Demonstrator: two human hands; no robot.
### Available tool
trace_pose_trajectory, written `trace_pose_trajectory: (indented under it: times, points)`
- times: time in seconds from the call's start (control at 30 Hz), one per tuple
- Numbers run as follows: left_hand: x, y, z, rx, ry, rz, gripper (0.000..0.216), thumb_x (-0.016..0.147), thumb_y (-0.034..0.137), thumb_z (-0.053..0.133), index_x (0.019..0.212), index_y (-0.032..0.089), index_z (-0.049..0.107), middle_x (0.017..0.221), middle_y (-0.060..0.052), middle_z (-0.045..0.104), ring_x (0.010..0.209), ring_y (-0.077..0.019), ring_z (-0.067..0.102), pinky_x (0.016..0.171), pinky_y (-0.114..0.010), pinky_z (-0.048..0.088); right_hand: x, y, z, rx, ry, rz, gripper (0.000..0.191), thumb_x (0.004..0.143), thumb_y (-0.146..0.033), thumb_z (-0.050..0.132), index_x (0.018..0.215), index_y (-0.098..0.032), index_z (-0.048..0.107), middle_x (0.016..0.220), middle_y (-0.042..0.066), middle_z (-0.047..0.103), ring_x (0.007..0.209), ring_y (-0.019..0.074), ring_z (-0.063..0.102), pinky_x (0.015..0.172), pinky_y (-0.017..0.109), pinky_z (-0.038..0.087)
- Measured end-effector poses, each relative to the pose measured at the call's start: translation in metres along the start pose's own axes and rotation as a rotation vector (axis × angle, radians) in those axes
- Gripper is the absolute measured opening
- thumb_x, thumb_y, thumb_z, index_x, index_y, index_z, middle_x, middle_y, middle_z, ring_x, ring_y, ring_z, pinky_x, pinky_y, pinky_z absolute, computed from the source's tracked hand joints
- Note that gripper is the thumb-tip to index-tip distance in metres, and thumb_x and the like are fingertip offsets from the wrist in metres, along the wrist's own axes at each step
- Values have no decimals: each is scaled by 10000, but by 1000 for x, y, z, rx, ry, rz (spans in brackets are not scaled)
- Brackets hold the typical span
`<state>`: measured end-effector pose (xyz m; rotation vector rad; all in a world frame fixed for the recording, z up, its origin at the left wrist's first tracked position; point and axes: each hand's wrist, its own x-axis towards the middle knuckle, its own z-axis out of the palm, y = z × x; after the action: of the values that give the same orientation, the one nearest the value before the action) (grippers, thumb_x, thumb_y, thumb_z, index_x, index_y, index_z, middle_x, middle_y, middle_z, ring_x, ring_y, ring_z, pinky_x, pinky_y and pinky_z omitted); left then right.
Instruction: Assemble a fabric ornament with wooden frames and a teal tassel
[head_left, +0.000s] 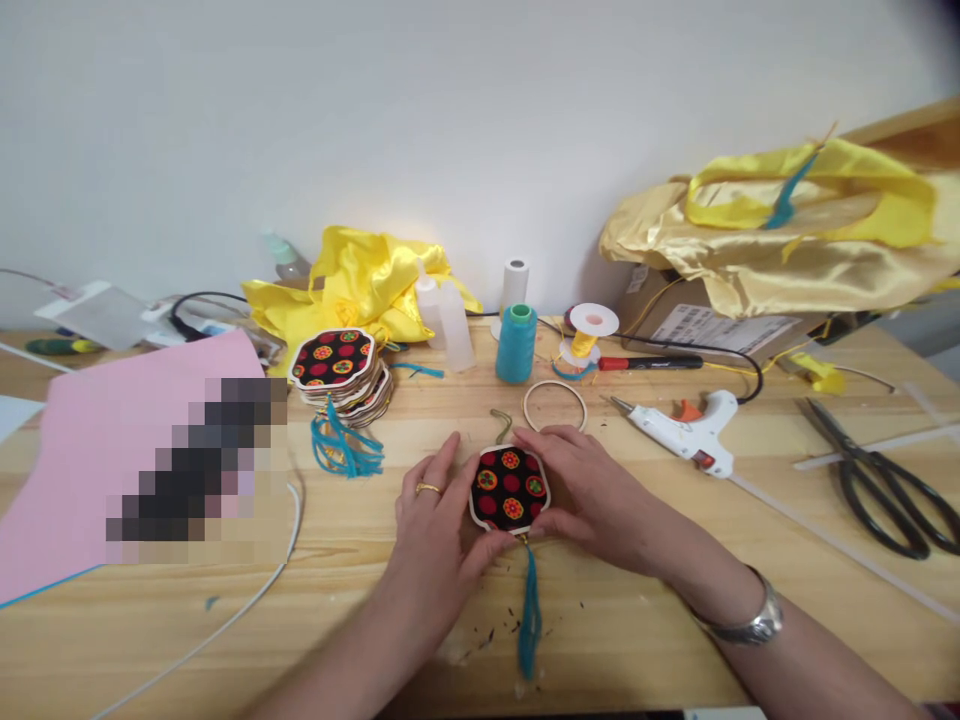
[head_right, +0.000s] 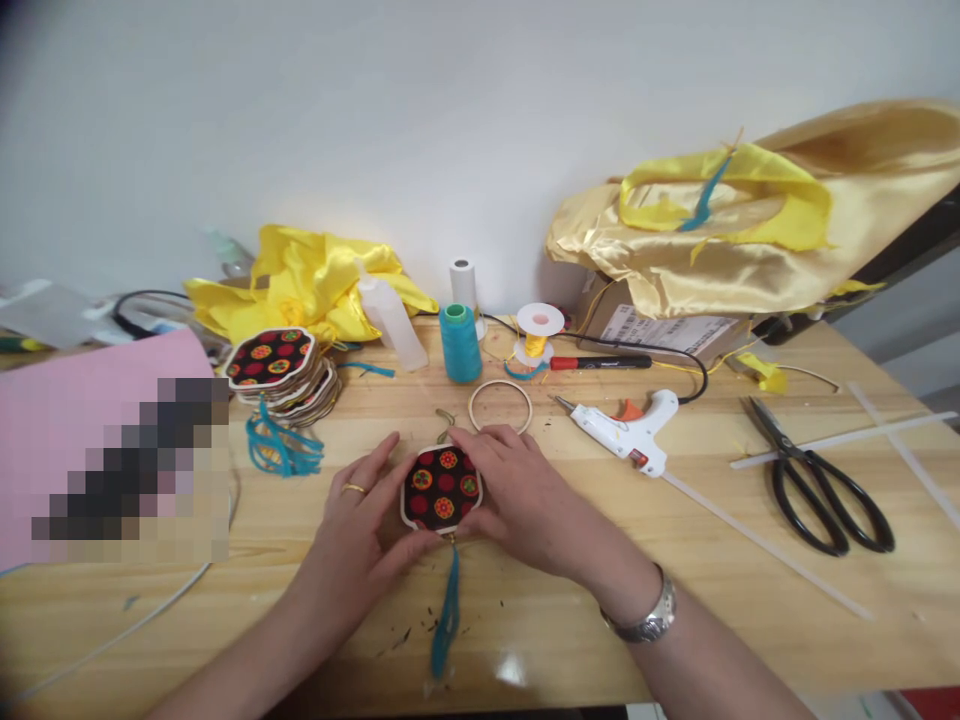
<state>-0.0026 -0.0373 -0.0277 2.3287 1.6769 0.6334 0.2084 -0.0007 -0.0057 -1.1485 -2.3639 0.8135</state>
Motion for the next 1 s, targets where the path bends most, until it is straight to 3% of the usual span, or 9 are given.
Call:
trace_pose_trajectory:
  times: [0.33, 0.47, 0.7, 1.0]
  points:
    - [2, 1, -1, -45, -7, 0, 592, 743, 382, 675, 1251, 145, 486, 1285, -153, 478, 1157, -324, 400, 946, -540, 406, -4, -4, -2, 59, 20, -23, 777, 772, -345, 674, 1418, -244, 252, 1339, 101, 467, 1199, 255, 423, 1001, 457, 354]
    - [3, 2, -2, -57, -18, -9, 608, 734, 413, 673, 1244, 130, 502, 1263, -158, 492, 1149, -325, 414, 950, -526, 404, -7, -4, -5, 135, 102, -16, 768, 785, -319, 658, 1424, -260, 236, 1403, 106, 410, 1277, 251, 383, 1040, 470, 335]
    - [2, -2, -4, -148, -43, -60, 763, 715, 475, 668, 1329, 111, 398, 1329, -175, 464, 1212, -329, 370, 1001, -531, 355, -6, 2, -3, 371, 218, 246, 512, 833, -141, 465, 1338, -180, 393, 1094, 108, 640, 913, 173, 647, 845, 372, 517]
    - [5, 6, -7, -154, -130, -127, 685, 732, 360, 674, 1340, 187, 412, 1297, -114, 557, 1194, -325, 386, 970, -540, 347, -3, 4, 0, 638, 197, 348, 473, 790, -100, 447, 1260, -149, 432, 1015, 87, 693, 874, 160, 679, 832, 346, 538]
